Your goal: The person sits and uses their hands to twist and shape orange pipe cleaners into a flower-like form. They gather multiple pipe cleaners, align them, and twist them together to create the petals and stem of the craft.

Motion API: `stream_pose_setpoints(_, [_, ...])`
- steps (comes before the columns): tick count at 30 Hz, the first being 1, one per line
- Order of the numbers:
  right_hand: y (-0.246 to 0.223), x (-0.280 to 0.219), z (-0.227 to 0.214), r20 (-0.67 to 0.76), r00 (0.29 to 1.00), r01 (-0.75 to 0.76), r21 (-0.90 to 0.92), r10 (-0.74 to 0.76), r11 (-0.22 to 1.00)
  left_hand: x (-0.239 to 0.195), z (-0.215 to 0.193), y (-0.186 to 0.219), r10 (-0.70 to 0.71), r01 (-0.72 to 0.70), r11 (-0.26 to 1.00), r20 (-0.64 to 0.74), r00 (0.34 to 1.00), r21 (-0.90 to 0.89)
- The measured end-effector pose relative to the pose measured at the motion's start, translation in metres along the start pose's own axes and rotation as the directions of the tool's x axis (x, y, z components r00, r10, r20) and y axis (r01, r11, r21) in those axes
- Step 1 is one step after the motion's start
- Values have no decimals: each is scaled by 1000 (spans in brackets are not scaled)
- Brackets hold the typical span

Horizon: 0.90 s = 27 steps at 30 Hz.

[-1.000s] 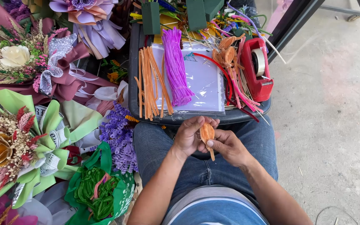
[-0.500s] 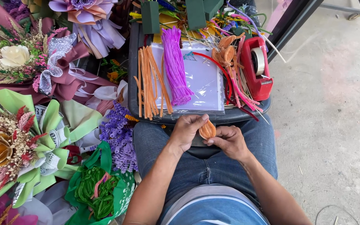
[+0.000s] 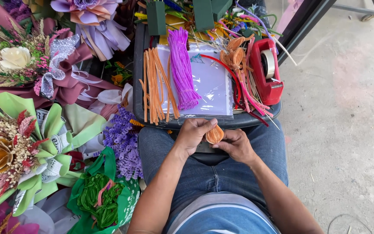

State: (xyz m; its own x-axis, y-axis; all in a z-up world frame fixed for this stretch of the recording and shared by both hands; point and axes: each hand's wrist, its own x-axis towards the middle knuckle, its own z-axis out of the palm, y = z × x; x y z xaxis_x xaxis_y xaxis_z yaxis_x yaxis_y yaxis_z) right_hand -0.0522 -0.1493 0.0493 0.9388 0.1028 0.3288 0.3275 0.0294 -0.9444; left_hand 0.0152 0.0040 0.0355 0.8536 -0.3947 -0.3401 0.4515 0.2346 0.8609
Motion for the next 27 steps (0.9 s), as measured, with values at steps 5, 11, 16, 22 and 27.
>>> stream_pose_setpoints(5, [5, -9, 3, 4, 998, -67, 37, 66, 997, -6, 0, 23, 49, -41, 990, -59, 997, 135])
stream_pose_setpoints(11, [25, -25, 6, -53, 989, -130, 157, 140, 979, -5, -2, 17, -76, 82, 996, -126, 989, 37])
stream_pose_setpoints(16, [39, -22, 0, -97, 960, -229, 276, 264, 933, -9, -4, 22, -95, 98, 995, -159, 983, 9])
stream_pose_setpoints(22, [24, -11, 3, -117, 933, -285, 339, 340, 897, -17, 0, 5, 201, -191, 975, -95, 975, 112])
stream_pose_setpoints(27, [26, -14, 4, -221, 933, -262, 124, 284, 957, -40, 21, 19, 278, -250, 935, -80, 957, 252])
